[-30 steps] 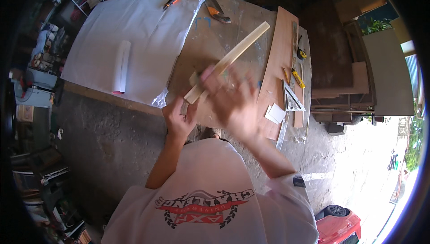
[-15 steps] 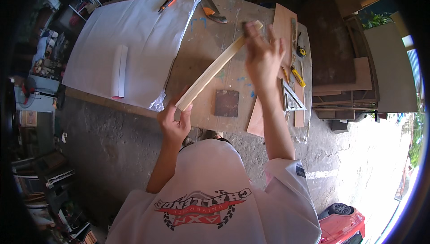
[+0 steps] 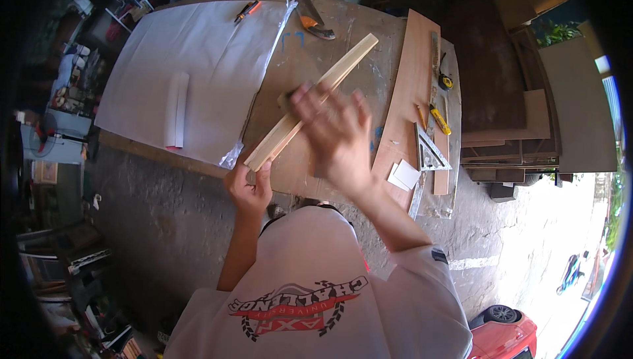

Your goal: The person assembles a wooden frame by hammering nails into the corners using a hammer and a small block as a guide. They then sand the edges of the frame with sandpaper to smooth the surface.

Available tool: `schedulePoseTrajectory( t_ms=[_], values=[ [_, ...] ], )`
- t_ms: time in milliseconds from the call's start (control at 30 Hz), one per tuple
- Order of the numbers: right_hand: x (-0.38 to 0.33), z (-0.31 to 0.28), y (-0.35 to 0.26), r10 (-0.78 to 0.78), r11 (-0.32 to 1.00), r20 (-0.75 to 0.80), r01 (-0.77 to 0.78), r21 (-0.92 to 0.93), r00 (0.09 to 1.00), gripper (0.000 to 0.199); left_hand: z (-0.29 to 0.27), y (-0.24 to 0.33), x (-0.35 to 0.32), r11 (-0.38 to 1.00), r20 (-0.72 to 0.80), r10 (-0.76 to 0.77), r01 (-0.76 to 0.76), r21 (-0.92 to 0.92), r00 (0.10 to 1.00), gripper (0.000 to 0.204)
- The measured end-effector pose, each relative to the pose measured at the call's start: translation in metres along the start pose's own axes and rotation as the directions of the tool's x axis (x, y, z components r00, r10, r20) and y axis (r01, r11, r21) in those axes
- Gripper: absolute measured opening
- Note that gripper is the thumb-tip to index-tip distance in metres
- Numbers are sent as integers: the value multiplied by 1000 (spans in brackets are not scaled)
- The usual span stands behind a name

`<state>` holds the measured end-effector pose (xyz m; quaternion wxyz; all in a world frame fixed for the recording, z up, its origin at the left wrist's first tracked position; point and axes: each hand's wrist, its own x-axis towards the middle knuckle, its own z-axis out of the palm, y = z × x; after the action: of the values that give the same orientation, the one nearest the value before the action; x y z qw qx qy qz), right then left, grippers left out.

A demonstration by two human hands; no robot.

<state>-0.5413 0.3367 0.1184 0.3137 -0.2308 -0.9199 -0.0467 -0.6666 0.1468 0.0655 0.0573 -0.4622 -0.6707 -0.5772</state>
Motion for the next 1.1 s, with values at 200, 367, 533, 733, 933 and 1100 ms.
schedulePoseTrajectory(
  t_ms=[200,367,533,733,933,1100],
  values=[
    [27,41,110,267,964,-266,-252,90,926,32,4,0,-8,997,57,-59,56,61,997,29],
    [-21,81,185,822,397,177,-768,502,540,46,17,-36,-31,991,-129,-124,129,33,984,31],
    [-139,117,154,777,-234,544,-657,717,317,43,35,-97,-66,974,-81,-134,146,173,988,28],
    [-196,118,132,722,-463,623,-458,759,301,45,32,-81,-3,988,-88,-34,46,144,996,31],
    [-188,112,119,723,-385,602,-525,759,339,46,19,0,112,848,323,-154,-43,529,934,36],
    [-154,99,95,745,-108,492,-648,754,449,45,56,-1,96,689,338,-154,-144,710,929,32]
  ],
)
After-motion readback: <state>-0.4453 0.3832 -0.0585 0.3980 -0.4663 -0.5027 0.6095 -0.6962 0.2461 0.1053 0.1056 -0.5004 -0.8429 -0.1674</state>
